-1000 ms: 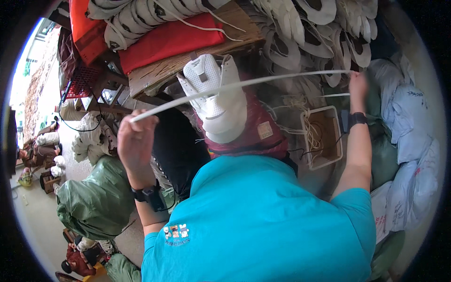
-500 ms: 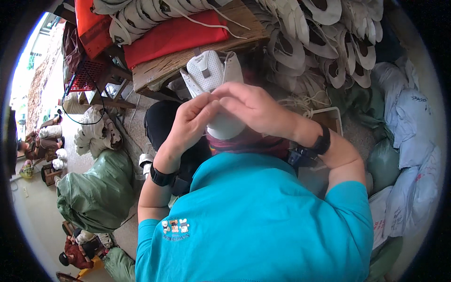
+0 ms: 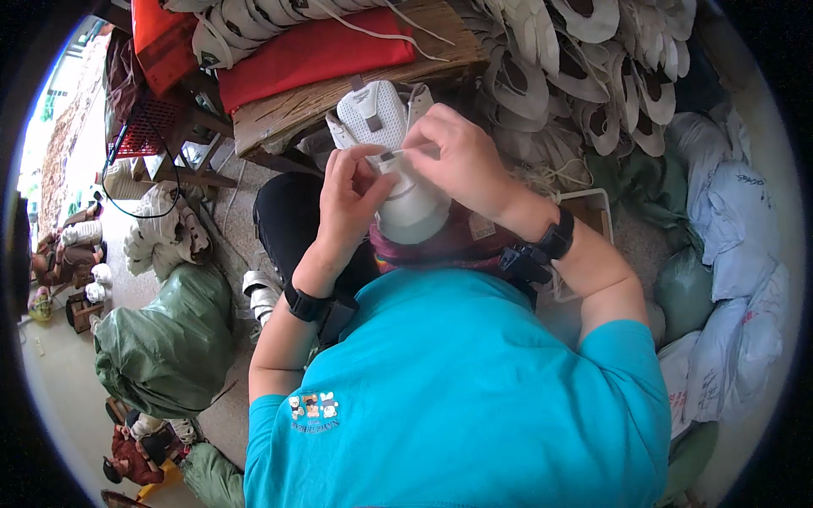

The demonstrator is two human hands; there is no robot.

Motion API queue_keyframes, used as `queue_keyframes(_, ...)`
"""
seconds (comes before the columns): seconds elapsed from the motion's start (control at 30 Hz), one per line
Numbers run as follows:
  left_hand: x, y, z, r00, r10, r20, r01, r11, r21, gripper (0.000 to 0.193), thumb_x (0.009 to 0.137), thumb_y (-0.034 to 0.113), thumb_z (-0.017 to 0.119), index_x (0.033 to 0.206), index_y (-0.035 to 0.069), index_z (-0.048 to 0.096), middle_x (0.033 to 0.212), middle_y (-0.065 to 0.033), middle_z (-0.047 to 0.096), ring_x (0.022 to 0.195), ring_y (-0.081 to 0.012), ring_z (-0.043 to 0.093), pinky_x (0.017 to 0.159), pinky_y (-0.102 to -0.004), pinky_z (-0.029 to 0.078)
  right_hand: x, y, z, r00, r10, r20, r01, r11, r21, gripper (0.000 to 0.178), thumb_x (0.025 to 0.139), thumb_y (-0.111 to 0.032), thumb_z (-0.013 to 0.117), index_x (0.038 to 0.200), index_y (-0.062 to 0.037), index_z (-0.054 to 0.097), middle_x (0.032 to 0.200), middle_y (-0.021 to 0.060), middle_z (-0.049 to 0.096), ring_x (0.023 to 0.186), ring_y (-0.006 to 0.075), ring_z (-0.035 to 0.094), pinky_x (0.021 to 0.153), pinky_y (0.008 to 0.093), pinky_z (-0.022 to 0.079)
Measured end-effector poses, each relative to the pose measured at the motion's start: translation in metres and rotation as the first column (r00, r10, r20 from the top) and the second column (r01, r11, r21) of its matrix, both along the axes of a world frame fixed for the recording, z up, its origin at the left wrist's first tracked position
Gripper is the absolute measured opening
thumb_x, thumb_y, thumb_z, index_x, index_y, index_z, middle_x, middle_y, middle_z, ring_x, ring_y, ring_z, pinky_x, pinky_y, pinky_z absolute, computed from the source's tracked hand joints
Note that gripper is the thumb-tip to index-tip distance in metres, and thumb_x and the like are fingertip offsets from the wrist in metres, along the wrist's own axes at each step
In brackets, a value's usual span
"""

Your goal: The person threads white shoelaces through the eyelets of a white sneaker, pulling the laces tight and arranging them. They handle a second shoe briefly before returning to the first one to continue the lacing process.

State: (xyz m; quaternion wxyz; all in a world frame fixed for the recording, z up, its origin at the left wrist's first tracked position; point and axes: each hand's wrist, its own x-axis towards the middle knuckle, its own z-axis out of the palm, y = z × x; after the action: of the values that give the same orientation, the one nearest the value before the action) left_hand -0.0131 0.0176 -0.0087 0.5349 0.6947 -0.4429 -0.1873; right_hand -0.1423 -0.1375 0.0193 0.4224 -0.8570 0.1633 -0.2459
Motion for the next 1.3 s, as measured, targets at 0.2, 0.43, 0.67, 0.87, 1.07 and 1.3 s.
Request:
queue_keyframes(0.2, 0.0, 0.004, -0.005, 0.999, -0.005, 0.053, 0.005, 1.0, -0.002, 0.032, 0.081, 0.003, 0.076, 0.112, 0.006, 0.067, 0.088, -0.0012, 0.047, 0.07, -0.0084, 0.049, 0.061, -0.0221, 0.045, 0.006, 0.009, 0.005, 1.0, -0.005, -0.023, 0.0, 0.978, -0.207, 0.009, 0.077, -0.008, 0.065, 0.083, -0.0075, 0.059, 0.085, 0.0101, 0.055, 0.076, 0.033, 0.061, 0.065, 0.0423, 0.05)
queue_keyframes(0.43, 0.001, 0.007, -0.005, 0.998, -0.02, 0.062, 0.019, 1.0, 0.018, 0.031, 0.082, 0.009, 0.077, 0.111, 0.008, 0.067, 0.091, -0.0069, 0.052, 0.069, -0.0168, 0.057, 0.063, -0.0312, 0.049, 0.005, 0.013, 0.003, 0.996, 0.041, -0.079, -0.055, 0.981, -0.185, 0.009, 0.076, -0.008, 0.063, 0.083, -0.0066, 0.057, 0.082, 0.0113, 0.054, 0.074, 0.0337, 0.059, 0.063, 0.0434, 0.048)
queue_keyframes(0.67, 0.006, 0.008, -0.005, 0.986, -0.073, 0.15, 0.07, 0.997, 0.029, 0.03, 0.083, 0.011, 0.076, 0.111, 0.008, 0.066, 0.092, -0.0082, 0.052, 0.07, -0.0199, 0.058, 0.064, -0.033, 0.051, 0.009, 0.004, -0.003, 0.994, 0.097, -0.053, -0.092, 0.992, 0.091, 0.008, 0.077, -0.008, 0.066, 0.08, -0.0022, 0.061, 0.081, 0.0119, 0.058, 0.073, 0.0285, 0.062, 0.066, 0.0359, 0.049)
queue_keyframes(0.87, 0.004, 0.007, -0.007, 0.993, -0.049, 0.107, 0.046, 0.998, 0.032, 0.031, 0.083, 0.007, 0.075, 0.111, 0.007, 0.063, 0.089, -0.0051, 0.048, 0.07, -0.0148, 0.053, 0.063, -0.0281, 0.047, 0.014, -0.002, 0.005, 0.98, 0.173, -0.099, -0.169, 0.984, 0.049, 0.008, 0.079, -0.008, 0.068, 0.081, -0.002, 0.063, 0.083, 0.012, 0.059, 0.077, 0.0291, 0.063, 0.068, 0.0358, 0.05)
queue_keyframes(1.07, 0.003, 0.005, -0.009, 0.996, -0.016, 0.093, 0.013, 1.0, 0.024, 0.038, 0.081, 0.012, 0.078, 0.113, 0.006, 0.057, 0.09, -0.0077, 0.049, 0.071, -0.0196, 0.054, 0.064, -0.0328, 0.049, 0.011, -0.004, 0.006, 0.993, 0.116, -0.011, -0.117, 0.982, -0.146, 0.009, 0.081, -0.007, 0.068, 0.088, -0.0031, 0.063, 0.085, 0.0117, 0.059, 0.078, 0.0292, 0.062, 0.07, 0.0377, 0.05)
queue_keyframes(1.3, 0.004, 0.004, -0.007, 0.997, -0.018, 0.071, 0.013, 0.998, 0.068, 0.038, 0.079, 0.012, 0.079, 0.11, 0.005, 0.058, 0.089, -0.0074, 0.049, 0.072, -0.0198, 0.053, 0.064, -0.0327, 0.048, 0.019, 0.001, 0.0, 0.986, 0.134, -0.099, -0.151, 0.968, -0.198, 0.011, 0.083, -0.015, 0.068, 0.087, -0.0066, 0.063, 0.088, 0.0119, 0.062, 0.083, 0.0342, 0.063, 0.071, 0.043, 0.051)
